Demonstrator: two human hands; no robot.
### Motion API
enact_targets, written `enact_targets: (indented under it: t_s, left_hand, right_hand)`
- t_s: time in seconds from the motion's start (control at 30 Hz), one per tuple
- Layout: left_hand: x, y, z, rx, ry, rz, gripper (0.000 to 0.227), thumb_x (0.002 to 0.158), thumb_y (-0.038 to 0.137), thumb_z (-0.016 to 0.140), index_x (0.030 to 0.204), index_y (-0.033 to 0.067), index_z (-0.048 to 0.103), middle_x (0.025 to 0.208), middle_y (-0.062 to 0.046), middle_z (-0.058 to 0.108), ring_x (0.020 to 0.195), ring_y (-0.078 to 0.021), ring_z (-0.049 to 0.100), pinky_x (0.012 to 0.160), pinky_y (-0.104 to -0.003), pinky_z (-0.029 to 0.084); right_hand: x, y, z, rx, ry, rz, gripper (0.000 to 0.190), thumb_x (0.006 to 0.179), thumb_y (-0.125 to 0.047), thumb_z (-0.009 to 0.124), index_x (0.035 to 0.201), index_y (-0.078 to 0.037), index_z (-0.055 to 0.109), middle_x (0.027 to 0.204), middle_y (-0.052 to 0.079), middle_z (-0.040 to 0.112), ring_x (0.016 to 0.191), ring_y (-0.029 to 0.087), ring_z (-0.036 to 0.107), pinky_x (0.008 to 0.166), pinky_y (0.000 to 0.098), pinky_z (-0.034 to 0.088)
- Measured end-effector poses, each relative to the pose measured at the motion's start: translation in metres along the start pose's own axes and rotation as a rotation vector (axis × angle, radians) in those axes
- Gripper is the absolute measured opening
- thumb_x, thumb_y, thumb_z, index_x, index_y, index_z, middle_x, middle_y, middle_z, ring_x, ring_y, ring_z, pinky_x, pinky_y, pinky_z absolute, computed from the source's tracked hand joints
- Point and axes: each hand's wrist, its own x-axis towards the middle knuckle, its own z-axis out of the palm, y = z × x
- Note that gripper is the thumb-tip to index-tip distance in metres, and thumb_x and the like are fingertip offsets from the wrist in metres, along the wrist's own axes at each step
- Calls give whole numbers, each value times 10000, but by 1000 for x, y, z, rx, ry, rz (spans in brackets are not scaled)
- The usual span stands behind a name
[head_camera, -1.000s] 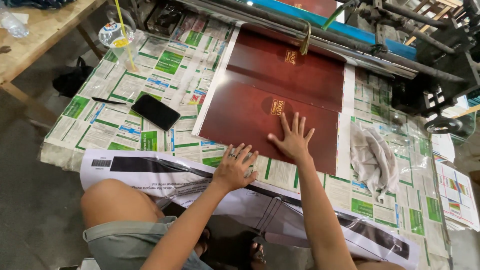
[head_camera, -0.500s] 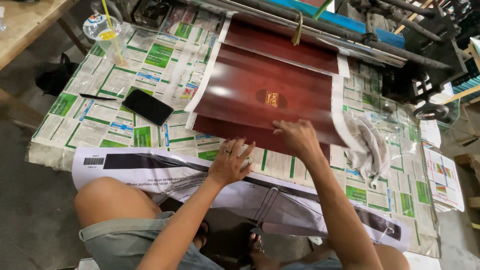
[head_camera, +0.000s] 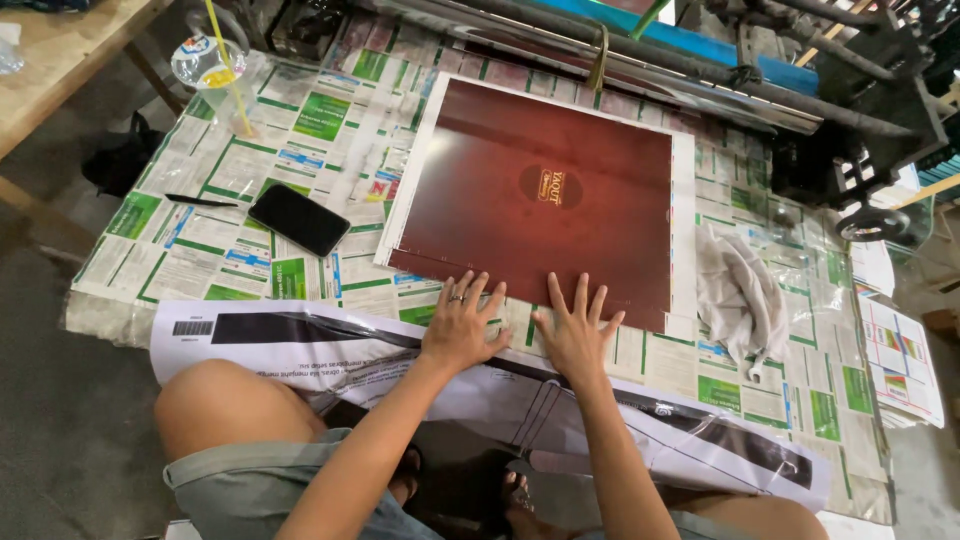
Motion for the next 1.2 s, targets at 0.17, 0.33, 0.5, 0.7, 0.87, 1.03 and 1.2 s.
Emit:
enact_targets:
  t_s: [0.17,0.33,0.5,0.7,0.87,1.03,1.2]
  left_hand:
    - [2,-3,1,-5,-6,0,724,883,576,609,1451,128,566,1456,-200,522,1384,-390,453,1171,-588,314]
    - [1,-2,2,-13,-4,-7,712,893,584,602,1445,136,568,1459,-198,521,1383,-388,455,1175,-583,314]
    - [-1,-2,0,-23,-6,-14,713,901,580,594,1446,120,573,1450,-205,525,1374,-389,463,1168,-587,311]
    - [0,-2,1,-32,-6,-15,715,894,574,598,1440,112,576,1454,-204,525,1375,-390,465,1171,-589,311]
    - [1,-1,-1,-36,-2,-15,713,896,568,600,1438,104,577,1453,-207,525,1375,-393,465,1174,-588,313]
    - [1,0,-1,-36,-1,-18,717,891,561,598,1440,99,575,1452,-207,525,1374,-392,465,1171,-589,313]
    - [1,0,0,-10,-14,-16,723,897,567,585,1450,102,565,1451,-206,525,1374,-391,464,1174,-585,315]
  right_hand:
    - [27,9,15,29,-21,12,794,931,-727,437,1620,-401,217,1706,158,111,1540,485,76,1095,815,30]
    - [71,14,16,68,-53,39,791,935,-743,402,1627,-418,198,1722,140,68,1554,463,25,1105,817,6]
    - [89,14,17,78,-62,52,832,913,-779,405,1626,-416,177,1719,141,41,1553,469,0,1114,800,-6]
    - [88,12,16,76,-62,58,838,910,-789,408,1627,-420,180,1720,144,45,1559,464,7,1130,792,6]
    - [91,14,15,75,-54,54,841,906,-787,414,1627,-420,185,1723,143,52,1556,470,12,1125,799,15]
    - [94,15,17,81,-37,45,837,907,-788,413,1629,-425,193,1724,145,66,1561,470,24,1124,803,23]
    - [100,17,19,77,-34,45,842,901,-797,415,1623,-423,198,1721,146,70,1556,464,23,1121,801,9]
